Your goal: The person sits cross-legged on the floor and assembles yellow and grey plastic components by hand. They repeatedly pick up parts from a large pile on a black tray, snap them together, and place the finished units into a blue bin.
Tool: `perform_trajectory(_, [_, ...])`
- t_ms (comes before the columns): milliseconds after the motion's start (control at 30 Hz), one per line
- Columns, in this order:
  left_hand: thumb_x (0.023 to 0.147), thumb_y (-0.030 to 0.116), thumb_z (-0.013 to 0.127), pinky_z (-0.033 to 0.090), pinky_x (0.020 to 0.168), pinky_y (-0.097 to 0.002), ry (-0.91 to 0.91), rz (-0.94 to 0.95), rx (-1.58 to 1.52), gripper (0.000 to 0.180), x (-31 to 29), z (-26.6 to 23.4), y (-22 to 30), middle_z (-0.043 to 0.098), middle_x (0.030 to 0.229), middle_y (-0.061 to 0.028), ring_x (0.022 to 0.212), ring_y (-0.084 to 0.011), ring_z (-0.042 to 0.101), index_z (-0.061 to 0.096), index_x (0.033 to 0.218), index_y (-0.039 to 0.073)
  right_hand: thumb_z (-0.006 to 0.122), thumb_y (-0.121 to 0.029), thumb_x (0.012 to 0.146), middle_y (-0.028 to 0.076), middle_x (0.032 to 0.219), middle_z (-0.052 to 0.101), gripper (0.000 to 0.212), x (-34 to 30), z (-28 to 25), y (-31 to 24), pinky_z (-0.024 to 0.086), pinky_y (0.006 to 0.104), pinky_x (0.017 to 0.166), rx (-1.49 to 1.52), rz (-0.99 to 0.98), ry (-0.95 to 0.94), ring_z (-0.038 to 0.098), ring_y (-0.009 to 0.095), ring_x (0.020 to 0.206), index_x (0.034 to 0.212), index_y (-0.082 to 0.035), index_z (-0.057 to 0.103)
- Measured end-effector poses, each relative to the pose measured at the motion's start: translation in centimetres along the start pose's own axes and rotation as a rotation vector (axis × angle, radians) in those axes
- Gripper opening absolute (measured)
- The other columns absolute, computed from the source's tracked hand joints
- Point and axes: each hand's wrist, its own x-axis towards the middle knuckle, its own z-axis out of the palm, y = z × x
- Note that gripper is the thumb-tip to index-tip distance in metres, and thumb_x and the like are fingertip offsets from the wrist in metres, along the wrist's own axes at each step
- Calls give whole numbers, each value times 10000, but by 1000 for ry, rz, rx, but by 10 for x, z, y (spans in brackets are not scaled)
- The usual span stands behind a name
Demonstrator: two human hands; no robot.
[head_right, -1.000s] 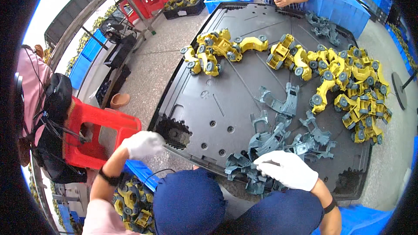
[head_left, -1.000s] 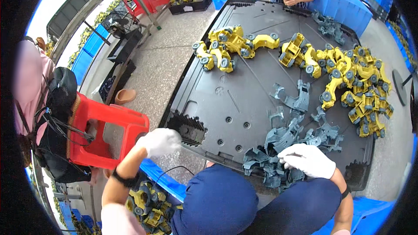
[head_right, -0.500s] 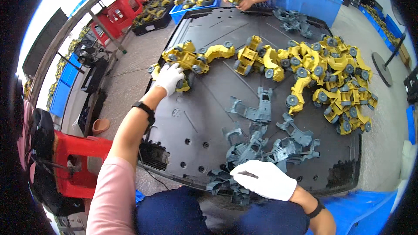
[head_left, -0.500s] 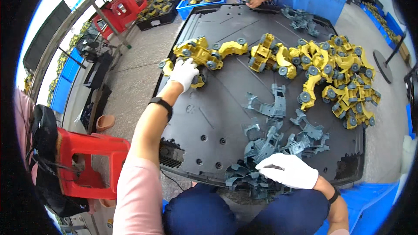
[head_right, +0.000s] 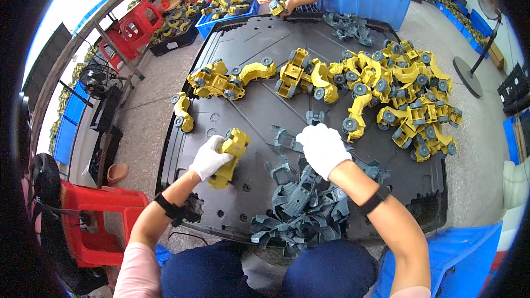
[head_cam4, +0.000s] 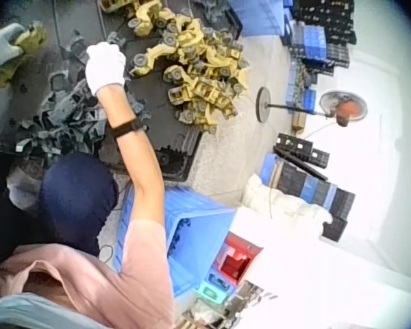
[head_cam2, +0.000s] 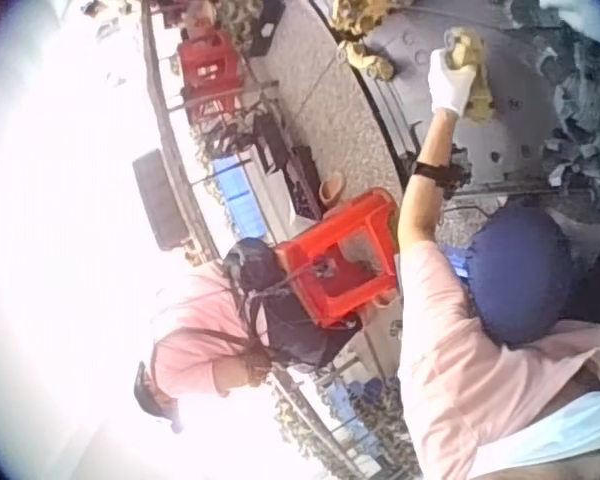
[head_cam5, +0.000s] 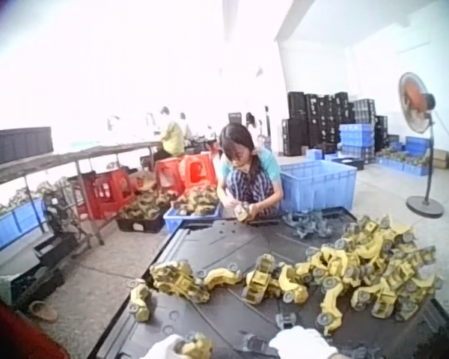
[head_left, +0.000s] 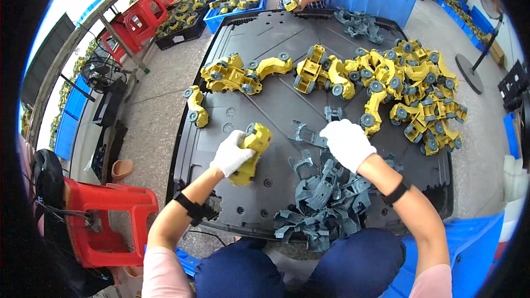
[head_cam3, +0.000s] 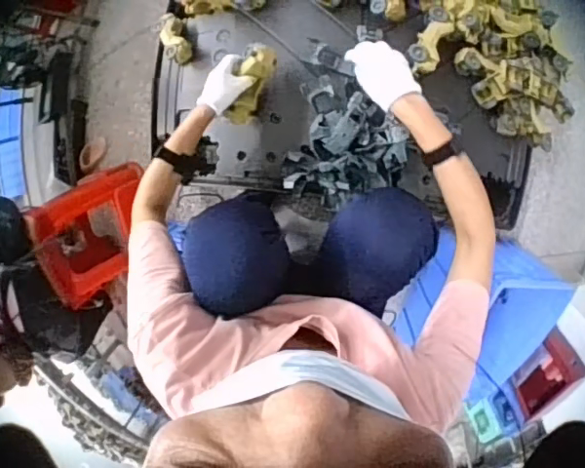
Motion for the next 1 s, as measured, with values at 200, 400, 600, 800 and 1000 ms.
perform_trajectory(200, [910,284,643,522,801,-329,-108,-393,-616,411,-15,28,-1,637,996,-128,954,-204,624,540,1138,-42,690,-339,792,103,894,662,301,35,46,-13,434,444,780,-155,95,-143,620,301,880,986,-119,623])
perform_trajectory(400, [907,326,610,498,898,-386,-74,-230,-87,410,-34,21,-14,663,1104,-177,1018,-277,641,587,1142,-9,651,-195,778,153,774,622,241,31,57,-7,448,468,710,3,110,25,609,330,766,1003,-115,629])
perform_trajectory(600, [848,114,617,516,815,-442,311,215,441,207,-55,0,6,649,1002,-153,942,-354,632,605,1047,57,602,-115,869,95,790,645,260,19,16,-29,498,401,698,799,219,246,628,258,730,1120,-50,607])
perform_trajectory(800, [808,123,599,494,849,-432,17,790,743,329,-48,-24,51,616,1092,-124,1078,-322,574,592,1134,164,459,-57,932,111,893,666,351,-10,-8,-30,556,315,639,1623,471,172,653,184,664,1281,-28,479])
perform_trajectory(1000, [737,184,656,389,999,-435,-471,1171,1106,389,-19,-2,47,606,1155,-40,1226,-234,492,563,1114,168,550,-69,902,134,983,665,371,-24,-14,-35,562,349,679,1942,730,-91,659,228,744,1268,-64,485])
